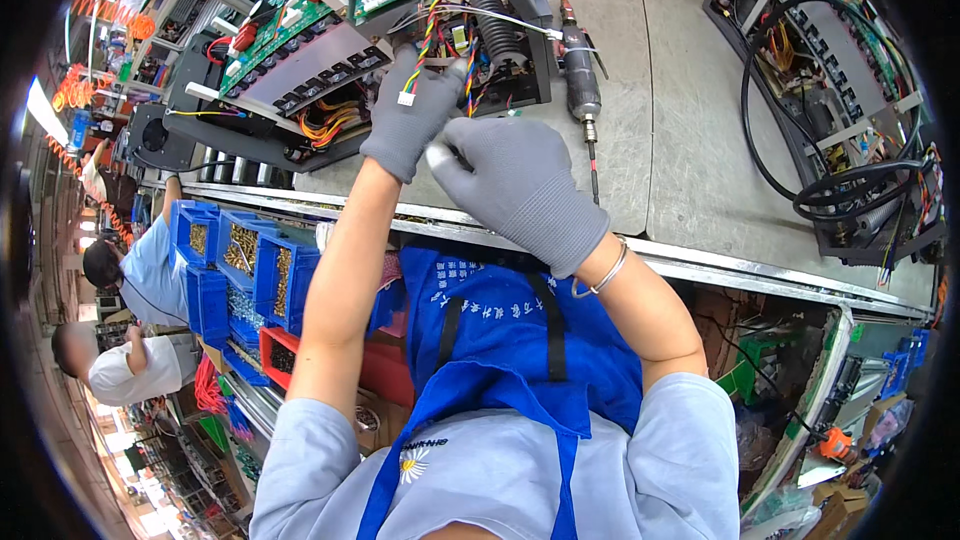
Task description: Assembling electronic components into a metal chassis using manual and power tools on an assembly line.
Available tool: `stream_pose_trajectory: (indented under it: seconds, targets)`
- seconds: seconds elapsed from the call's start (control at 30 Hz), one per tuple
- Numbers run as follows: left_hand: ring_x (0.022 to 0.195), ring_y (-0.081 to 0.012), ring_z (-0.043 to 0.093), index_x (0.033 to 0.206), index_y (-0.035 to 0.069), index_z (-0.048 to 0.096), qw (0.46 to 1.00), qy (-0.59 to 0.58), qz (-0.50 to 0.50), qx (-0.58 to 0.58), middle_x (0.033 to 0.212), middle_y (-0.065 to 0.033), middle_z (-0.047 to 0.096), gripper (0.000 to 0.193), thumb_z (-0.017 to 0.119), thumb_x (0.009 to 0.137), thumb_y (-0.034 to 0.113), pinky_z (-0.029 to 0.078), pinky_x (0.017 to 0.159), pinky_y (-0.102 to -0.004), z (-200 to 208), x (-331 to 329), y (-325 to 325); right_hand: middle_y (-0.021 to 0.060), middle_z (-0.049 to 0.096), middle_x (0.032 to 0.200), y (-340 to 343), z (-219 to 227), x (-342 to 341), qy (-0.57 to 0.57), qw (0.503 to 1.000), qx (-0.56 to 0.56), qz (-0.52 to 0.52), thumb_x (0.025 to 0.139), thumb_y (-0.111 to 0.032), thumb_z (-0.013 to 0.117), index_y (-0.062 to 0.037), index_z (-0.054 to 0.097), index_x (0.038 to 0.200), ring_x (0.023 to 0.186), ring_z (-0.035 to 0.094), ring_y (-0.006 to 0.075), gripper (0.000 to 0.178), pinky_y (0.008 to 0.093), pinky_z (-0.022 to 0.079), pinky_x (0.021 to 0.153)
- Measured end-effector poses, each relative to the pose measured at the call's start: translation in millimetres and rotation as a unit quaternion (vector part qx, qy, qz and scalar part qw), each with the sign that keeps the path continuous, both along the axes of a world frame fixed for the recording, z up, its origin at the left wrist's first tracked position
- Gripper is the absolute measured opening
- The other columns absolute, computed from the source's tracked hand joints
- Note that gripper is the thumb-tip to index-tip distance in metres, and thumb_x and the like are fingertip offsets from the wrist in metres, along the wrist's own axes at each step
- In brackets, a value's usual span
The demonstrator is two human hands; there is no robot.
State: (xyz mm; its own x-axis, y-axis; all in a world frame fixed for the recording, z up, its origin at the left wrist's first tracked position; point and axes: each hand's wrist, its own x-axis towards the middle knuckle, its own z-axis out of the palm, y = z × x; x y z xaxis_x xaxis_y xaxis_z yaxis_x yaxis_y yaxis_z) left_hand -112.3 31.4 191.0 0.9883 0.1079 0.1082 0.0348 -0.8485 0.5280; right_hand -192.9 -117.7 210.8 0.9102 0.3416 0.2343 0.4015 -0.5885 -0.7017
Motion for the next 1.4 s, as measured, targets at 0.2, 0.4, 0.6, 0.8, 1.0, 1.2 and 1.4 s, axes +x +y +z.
stream_pose_trajectory:
  seconds: [0.2, 0.4, 0.6, 0.8, 1.0, 1.2, 1.4]
  targets:
    - [0.066, -0.0234, 0.065, 0.096, -0.004, 0.056, 0.988, -0.094, 0.027, -0.122, 0.071, -0.0115, 0.065, 0.037, 0.07, 0.087, 0.029, 0.051, 0.061, -0.0385, -21.7, 12.0, -13.8, 0.0104, 0.062, 0.065, -11.4, 1.3, 6.0, 0.009, 0.984, 0.178, 0.014, 0.088, -0.03, 0.058, -0.0093, 0.068, 0.084, 0.063, 0.063, 0.0311, 0.023, 0.0409, 0.048, 0.057]
    - [0.096, -0.0166, 0.06, 0.112, 0.009, 0.054, 0.725, -0.041, -0.122, -0.677, 0.103, -0.0071, 0.059, 0.033, 0.036, 0.102, 0.036, 0.05, 0.084, -0.032, -55.5, 10.2, 15.7, 0.0124, 0.065, 0.074, 22.7, -8.0, 55.9, -0.206, 0.92, 0.329, -0.045, 0.085, -0.025, 0.058, -0.0067, 0.07, 0.084, 0.069, 0.065, 0.0317, 0.022, 0.0373, 0.052, 0.063]
    - [0.101, -0.0154, 0.059, 0.134, 0.003, 0.047, 0.837, -0.108, -0.058, -0.534, 0.117, -0.0094, 0.059, 0.038, 0.047, 0.098, 0.014, 0.05, 0.083, -0.028, -43.3, -14.9, 1.6, 0.0192, 0.063, 0.089, 26.3, -8.8, 79.9, -0.034, 0.996, -0.041, 0.072, 0.08, -0.016, 0.056, 0.0023, 0.065, 0.09, 0.086, 0.064, 0.0332, 0.023, 0.0421, 0.053, 0.076]
    - [0.068, -0.0101, 0.063, 0.141, 0.001, 0.039, 0.912, -0.068, 0.036, -0.403, 0.104, -0.01, 0.066, 0.049, 0.052, 0.094, 0.005, 0.045, 0.05, -0.0189, -34.2, -61.9, -16.2, 0.0211, 0.064, 0.08, 44.3, -32.3, 118.0, -0.08, 0.996, -0.014, -0.044, 0.08, -0.022, 0.062, -0.0009, 0.064, 0.094, 0.08, 0.067, 0.0341, 0.025, 0.04, 0.054, 0.072]
    - [0.063, -0.0101, 0.062, 0.142, -0.005, 0.035, 0.9, -0.052, 0.058, -0.428, 0.089, -0.0125, 0.068, 0.053, 0.053, 0.096, 0.011, 0.044, 0.049, -0.0186, -36.3, -93.4, -12.0, 0.021, 0.065, 0.08, 78.6, -61.4, 183.9, -0.088, 0.99, 0.002, 0.114, 0.088, -0.016, 0.049, 0.0004, 0.065, 0.079, 0.069, 0.061, 0.0333, 0.025, 0.0416, 0.048, 0.061]
    - [0.063, -0.0096, 0.062, 0.141, -0.003, 0.037, 0.882, -0.022, 0.025, -0.471, 0.09, -0.0116, 0.067, 0.05, 0.053, 0.097, 0.012, 0.044, 0.05, -0.0182, -43.2, -93.1, -29.3, 0.0154, 0.065, 0.114, 47.2, -200.4, 351.7, -0.146, 0.977, -0.137, 0.076, 0.096, -0.031, 0.041, -0.0053, 0.062, 0.115, 0.095, 0.06, 0.0253, 0.038, 0.0358, 0.048, 0.083]
    - [0.065, -0.0091, 0.061, 0.14, -0.003, 0.04, 0.875, -0.005, 0.041, -0.483, 0.09, -0.011, 0.066, 0.047, 0.053, 0.097, 0.013, 0.044, 0.051, -0.0179, -45.2, -99.2, -14.8, 0.0157, 0.065, 0.11, 55.6, -177.6, 368.4, -0.115, 0.986, -0.037, 0.113, 0.096, -0.029, 0.043, -0.005, 0.063, 0.111, 0.093, 0.061, 0.0244, 0.035, 0.0357, 0.048, 0.083]
